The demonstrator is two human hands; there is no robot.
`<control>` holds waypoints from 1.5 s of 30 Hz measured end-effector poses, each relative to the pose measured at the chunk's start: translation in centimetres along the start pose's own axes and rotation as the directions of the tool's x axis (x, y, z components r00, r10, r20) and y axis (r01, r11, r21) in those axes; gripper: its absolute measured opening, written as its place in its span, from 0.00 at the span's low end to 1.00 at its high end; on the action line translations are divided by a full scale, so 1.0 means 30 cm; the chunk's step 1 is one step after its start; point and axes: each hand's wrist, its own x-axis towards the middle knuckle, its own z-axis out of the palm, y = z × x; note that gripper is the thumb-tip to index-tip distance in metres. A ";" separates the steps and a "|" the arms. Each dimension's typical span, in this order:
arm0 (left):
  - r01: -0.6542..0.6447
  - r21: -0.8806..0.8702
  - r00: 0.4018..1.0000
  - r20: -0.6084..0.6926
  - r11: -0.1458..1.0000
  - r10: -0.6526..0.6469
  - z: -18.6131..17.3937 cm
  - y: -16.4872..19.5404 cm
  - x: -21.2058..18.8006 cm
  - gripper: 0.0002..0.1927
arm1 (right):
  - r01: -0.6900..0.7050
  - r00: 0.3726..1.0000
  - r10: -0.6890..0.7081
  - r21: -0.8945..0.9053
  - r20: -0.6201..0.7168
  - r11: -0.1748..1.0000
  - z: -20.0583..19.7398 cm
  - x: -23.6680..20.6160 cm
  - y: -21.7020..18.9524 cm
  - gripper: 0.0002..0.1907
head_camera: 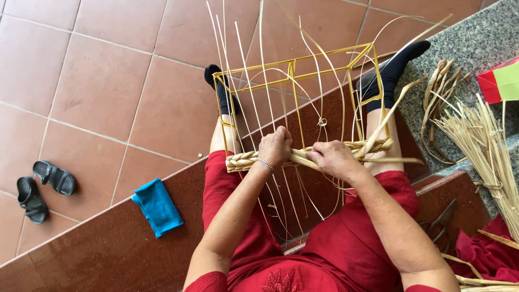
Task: The person sits on the floor with a rectangular bamboo frame across their lap and weaves pliable straw/palm strips around the frame's lower rail, braiding them into a growing woven band. They periodically pull new strips from a pile beside them, tighten and tuck the braid by hand, and briefly use scissors to trim a strip.
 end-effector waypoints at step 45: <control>-0.011 -0.280 0.981 -0.190 0.960 -0.044 0.030 0.046 -0.031 0.24 | 0.565 0.706 -0.501 -0.028 -0.501 0.824 -0.049 -0.042 -0.048 0.12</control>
